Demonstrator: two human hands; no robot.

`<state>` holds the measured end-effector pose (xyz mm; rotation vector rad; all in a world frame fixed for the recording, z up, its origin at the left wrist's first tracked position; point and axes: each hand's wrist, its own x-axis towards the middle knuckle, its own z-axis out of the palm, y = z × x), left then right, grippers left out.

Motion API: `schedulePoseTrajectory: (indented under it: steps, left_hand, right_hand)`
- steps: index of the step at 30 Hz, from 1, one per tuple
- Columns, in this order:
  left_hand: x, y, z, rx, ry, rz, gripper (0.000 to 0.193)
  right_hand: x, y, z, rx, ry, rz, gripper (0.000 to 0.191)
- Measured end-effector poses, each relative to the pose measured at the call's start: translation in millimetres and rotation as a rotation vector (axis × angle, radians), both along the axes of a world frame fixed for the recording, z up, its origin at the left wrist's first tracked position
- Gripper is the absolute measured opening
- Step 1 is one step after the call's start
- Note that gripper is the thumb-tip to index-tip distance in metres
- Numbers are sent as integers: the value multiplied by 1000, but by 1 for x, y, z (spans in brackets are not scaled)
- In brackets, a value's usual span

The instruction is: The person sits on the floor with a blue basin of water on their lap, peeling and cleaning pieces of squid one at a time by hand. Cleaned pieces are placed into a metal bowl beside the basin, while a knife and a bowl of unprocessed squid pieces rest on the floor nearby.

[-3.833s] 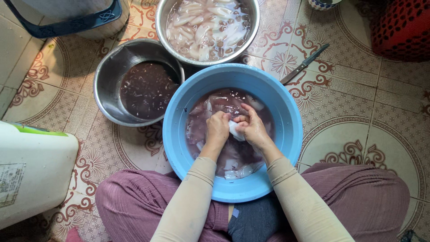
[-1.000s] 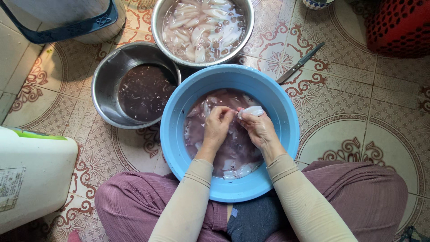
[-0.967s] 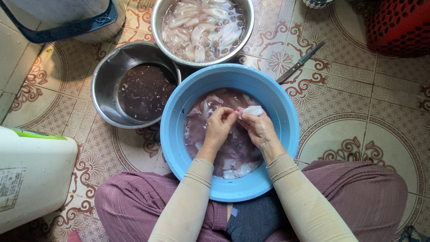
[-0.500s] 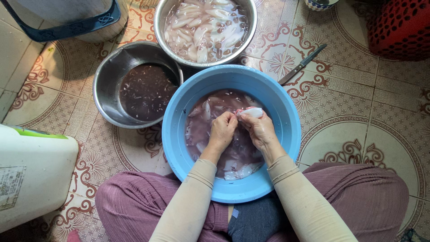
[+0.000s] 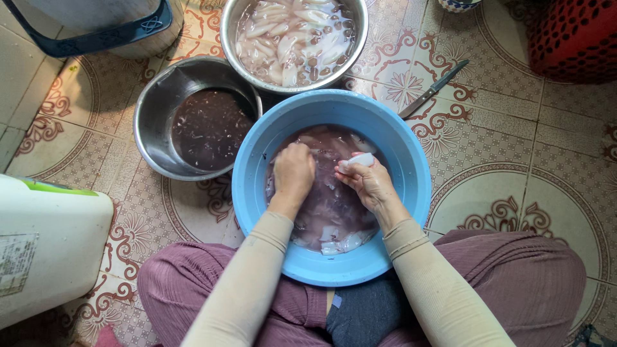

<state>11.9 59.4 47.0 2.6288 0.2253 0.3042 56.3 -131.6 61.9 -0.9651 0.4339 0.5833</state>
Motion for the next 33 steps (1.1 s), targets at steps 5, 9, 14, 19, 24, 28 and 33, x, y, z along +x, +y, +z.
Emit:
schedulePoseTrajectory:
  steps: [5,9,14,19,24,28,33]
  left_hand:
    - [-11,7,17,457,214,-358,11]
    - [-13,17,50,327,238,-311,31]
    - [-17,10,71,70,-23,-186,40]
    - [1,-4,76,-186,266,-231,28]
    - [54,25,115,-392,262,-184,27]
    - [91,54,136,-458,-52,9,33]
    - [80,27,87,-210,145,-71,19]
  right_hand:
    - [4,-1,-8,20,-6,-29,36]
    - [4,-2,-11,59,26,-59,33]
    - [3,2,-15,-82,-55,37,28]
    - [0,2,-25,-73,-157,120,28]
    - [0,4,-35,-334,-261,16,24]
    - [-17,12,-32,-1160,-867,265,38]
    - [-31,19,-15,-1423,-974,570,35]
